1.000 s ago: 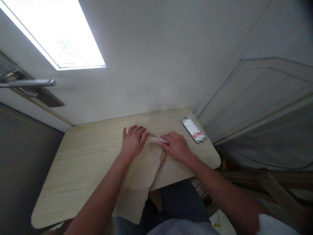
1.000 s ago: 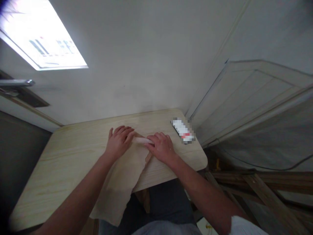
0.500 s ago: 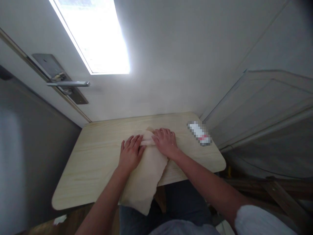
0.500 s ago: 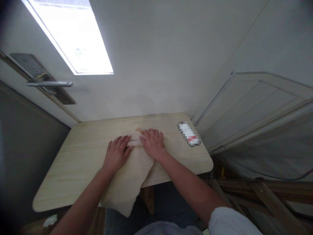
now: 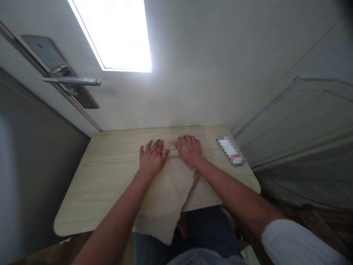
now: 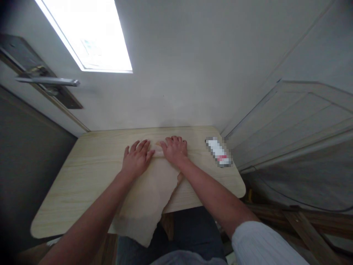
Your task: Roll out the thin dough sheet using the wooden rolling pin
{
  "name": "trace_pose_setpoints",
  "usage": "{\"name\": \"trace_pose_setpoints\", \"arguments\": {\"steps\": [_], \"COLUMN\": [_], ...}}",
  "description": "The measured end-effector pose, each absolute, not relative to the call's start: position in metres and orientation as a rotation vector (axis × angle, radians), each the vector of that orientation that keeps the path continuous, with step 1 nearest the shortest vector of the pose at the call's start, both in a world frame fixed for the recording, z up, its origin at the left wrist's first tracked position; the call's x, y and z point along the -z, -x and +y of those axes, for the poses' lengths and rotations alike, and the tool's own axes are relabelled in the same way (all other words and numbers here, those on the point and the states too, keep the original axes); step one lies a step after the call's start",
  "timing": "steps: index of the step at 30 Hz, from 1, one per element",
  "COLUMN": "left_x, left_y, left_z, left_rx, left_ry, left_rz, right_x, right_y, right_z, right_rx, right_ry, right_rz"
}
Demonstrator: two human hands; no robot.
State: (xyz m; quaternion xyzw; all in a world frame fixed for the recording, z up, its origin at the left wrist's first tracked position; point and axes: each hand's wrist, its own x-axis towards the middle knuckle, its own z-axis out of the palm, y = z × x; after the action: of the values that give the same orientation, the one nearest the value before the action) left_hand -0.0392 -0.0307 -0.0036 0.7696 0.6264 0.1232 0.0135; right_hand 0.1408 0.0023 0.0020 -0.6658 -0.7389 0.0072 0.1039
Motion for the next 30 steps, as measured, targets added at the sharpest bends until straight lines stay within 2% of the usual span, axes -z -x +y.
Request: {"name": "trace_pose_setpoints", "arguments": {"steps": [13, 22, 30], "left_x": [0.005, 0.001, 0.002], "left_y": [0.035, 0.034, 0.032], "left_z": [0.016, 0.047, 0.03], "left_rx": [-0.362, -0.217, -0.303], "left_ry": [-2.389, -2.341, -2.38], "left_rz": [1.97, 1.96, 2.014], "right_x": [-0.004, -0.001, 0.0], "right_y": [-0.14, -0.14, -0.141], "right_z": [0.042, 0.07, 0.056], "right_rx": [-0.031, -0.093, -0.058], "right_ry": [2.018, 2.058, 2.043], "right_rz": [-2.159, -2.108, -2.102]}}
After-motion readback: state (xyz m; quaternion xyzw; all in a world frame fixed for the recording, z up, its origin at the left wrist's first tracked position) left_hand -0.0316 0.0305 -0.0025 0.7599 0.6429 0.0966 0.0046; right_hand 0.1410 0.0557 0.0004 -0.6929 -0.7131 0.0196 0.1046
